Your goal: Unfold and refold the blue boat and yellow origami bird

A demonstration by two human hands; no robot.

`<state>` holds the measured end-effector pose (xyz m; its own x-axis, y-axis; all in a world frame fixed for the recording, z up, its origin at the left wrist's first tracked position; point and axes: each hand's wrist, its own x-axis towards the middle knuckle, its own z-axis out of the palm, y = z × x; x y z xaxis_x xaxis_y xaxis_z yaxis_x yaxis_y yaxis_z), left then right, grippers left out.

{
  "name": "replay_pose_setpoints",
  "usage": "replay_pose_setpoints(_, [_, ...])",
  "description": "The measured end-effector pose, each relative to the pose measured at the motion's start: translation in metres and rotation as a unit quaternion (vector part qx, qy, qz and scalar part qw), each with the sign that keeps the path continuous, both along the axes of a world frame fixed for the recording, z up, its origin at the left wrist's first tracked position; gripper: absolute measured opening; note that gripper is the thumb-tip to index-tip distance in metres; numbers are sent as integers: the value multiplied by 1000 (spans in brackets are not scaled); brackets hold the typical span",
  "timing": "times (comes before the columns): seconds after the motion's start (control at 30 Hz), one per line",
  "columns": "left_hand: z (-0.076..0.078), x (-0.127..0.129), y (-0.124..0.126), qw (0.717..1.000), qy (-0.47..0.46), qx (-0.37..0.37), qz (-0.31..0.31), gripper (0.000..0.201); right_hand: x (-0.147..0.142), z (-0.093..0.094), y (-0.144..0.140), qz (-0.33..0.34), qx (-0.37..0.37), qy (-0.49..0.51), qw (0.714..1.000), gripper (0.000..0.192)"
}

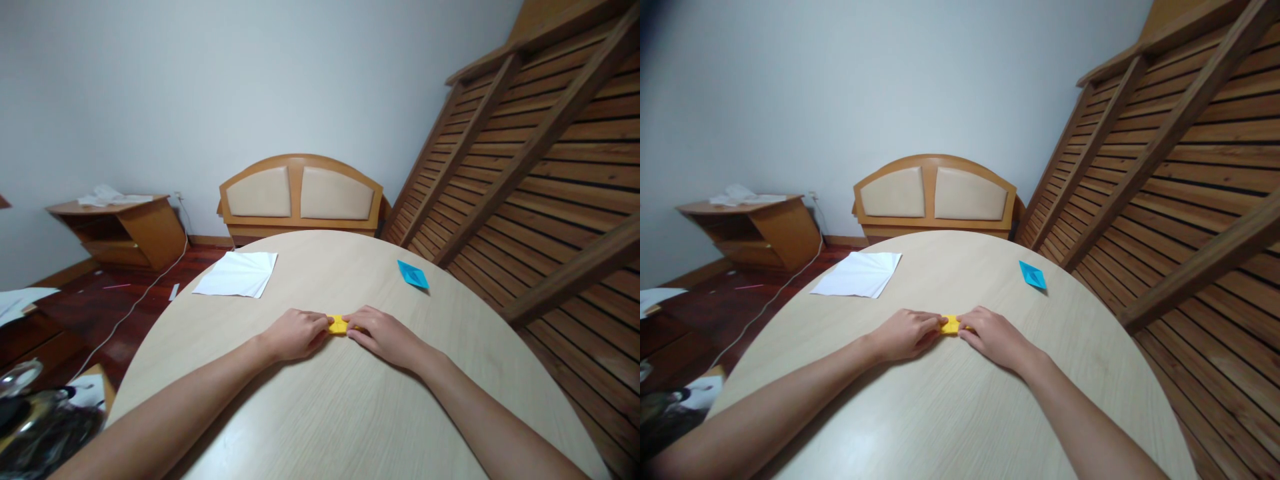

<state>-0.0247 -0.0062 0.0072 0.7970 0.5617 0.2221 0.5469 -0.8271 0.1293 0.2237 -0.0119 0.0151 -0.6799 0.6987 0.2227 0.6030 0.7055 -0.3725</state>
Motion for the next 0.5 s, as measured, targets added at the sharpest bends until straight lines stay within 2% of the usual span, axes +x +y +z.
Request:
replay_pose_setpoints(0.3, [-5,1,1,998,-48,-18,34,22,-2,-8,3,-27,-21,66,997,20])
replay_pose_setpoints(0.5, [-1,-3,1,998,-52,-24,27,23,0,-10,5,-22,2,51,998,22])
